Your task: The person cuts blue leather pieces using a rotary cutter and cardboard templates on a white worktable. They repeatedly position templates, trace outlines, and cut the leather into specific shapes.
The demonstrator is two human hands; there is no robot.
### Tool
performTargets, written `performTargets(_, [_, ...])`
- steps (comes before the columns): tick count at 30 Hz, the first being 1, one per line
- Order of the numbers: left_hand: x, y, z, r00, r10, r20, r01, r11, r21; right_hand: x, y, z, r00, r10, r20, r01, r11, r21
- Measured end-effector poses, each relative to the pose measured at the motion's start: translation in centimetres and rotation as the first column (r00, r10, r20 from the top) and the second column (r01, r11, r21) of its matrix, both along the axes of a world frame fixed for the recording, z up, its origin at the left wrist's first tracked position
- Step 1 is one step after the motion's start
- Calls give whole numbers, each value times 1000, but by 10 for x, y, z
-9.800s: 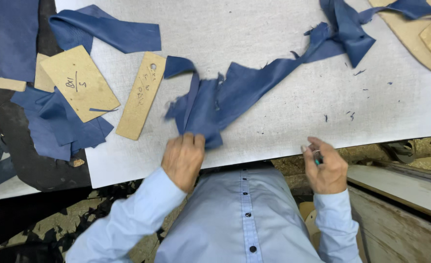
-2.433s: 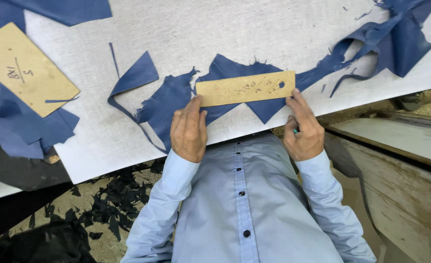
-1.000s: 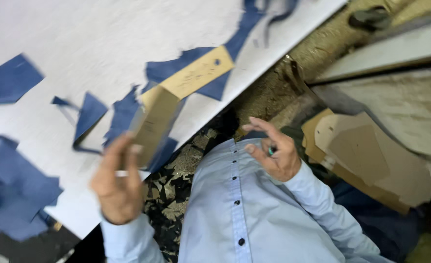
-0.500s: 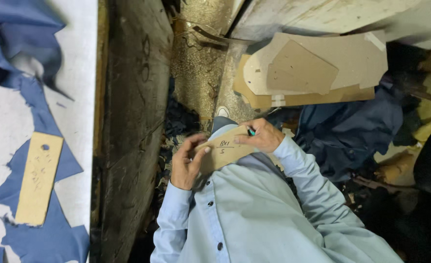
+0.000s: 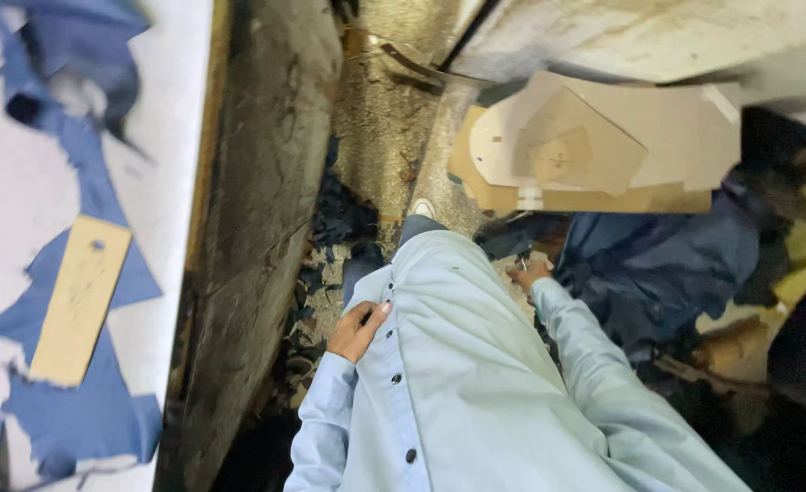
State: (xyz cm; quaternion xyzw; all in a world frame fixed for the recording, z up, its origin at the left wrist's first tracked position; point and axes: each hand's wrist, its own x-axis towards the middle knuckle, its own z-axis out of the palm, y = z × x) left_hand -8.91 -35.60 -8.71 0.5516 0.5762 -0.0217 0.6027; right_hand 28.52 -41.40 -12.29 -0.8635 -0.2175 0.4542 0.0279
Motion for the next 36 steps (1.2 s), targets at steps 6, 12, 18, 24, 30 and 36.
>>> performTargets(6, [-44, -10, 44, 981, 191, 46, -195, 921, 338, -66, 62, 9, 797, 590, 131, -568, 805, -171])
performTargets(12, [-113, -11, 146, 948, 301, 105, -291, 683, 670, -117, 163, 80, 849, 527, 16, -413, 646, 643])
performTargets(18, [-173, 32, 191, 891, 451, -54, -105, 321, 941, -235, 220, 180, 743, 647, 172, -432, 266, 862])
performTargets(24, [-201, 91, 183, 840, 510, -185, 10, 326, 945, -337, 226, 227, 653, 693, 304, -479, 67, 875])
performTargets(30, [-192, 124, 171, 790, 466, -398, 146, 487, 861, -385, 261, 218, 556, 653, 514, -579, -140, 803])
performTargets(36, [-183, 155, 176, 681, 343, -647, 295, 681, 671, -423, 307, 208, 490, 585, 646, -606, -305, 735])
